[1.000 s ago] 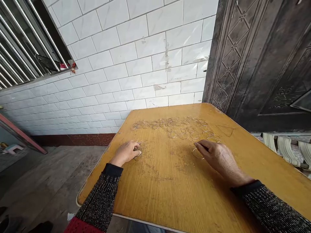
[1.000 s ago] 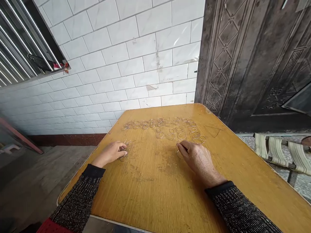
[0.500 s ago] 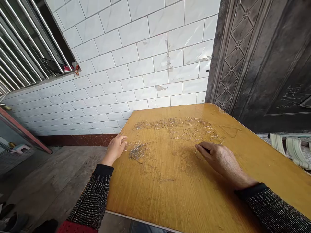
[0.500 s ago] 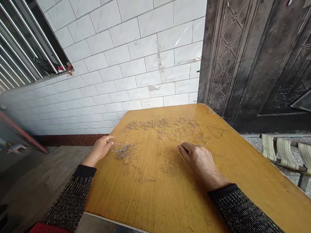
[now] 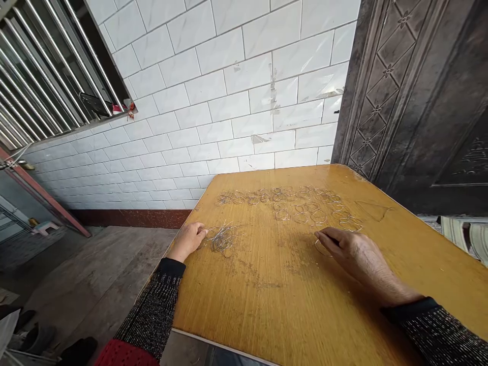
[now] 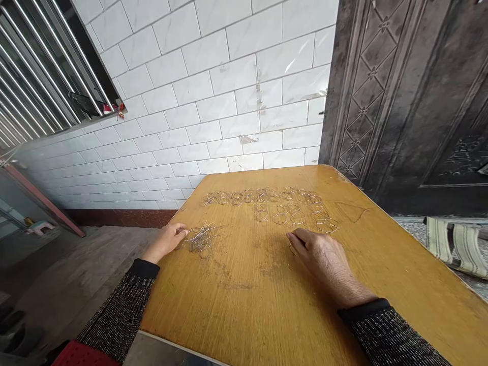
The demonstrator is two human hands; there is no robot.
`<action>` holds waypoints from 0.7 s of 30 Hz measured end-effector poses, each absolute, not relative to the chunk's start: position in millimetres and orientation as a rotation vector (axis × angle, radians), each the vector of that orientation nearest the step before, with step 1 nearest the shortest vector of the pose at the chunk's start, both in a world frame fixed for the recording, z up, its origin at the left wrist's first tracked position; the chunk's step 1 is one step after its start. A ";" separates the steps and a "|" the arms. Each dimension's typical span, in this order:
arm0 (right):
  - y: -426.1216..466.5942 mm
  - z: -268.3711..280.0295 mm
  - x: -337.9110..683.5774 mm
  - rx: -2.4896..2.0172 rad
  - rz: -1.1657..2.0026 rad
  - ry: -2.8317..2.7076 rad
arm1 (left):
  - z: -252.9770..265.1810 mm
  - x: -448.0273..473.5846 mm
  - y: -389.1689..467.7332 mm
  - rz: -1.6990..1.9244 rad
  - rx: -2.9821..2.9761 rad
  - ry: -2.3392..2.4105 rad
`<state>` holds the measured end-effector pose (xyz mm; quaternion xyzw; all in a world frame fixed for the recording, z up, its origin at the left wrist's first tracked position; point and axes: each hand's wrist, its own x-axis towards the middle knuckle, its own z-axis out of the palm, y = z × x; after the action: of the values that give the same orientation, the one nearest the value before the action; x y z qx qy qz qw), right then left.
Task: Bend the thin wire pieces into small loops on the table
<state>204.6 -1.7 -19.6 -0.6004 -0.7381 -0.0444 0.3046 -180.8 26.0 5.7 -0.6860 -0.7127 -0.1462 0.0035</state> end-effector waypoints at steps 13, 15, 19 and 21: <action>-2.7 -19.0 203.5 -1.568 -0.086 -1.978 | 25.2 -142.1 -12.8 -0.647 -2.467 -1.904; -2.7 -19.2 203.3 -1.573 -0.068 -1.980 | 19.6 -138.5 -13.3 -0.589 -2.579 -1.865; -2.7 -18.9 202.9 -1.564 -0.030 -1.981 | 11.4 -136.8 -11.0 -0.606 -2.635 -1.870; -2.9 -18.4 202.5 -1.550 -0.022 -1.986 | 12.6 -136.9 -10.4 -0.701 -2.623 -1.866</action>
<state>202.5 -2.9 -18.4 -0.5856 -0.7505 -0.0082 0.3063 -136.9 -10.4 12.6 -0.7939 -0.5647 -0.2123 -0.0763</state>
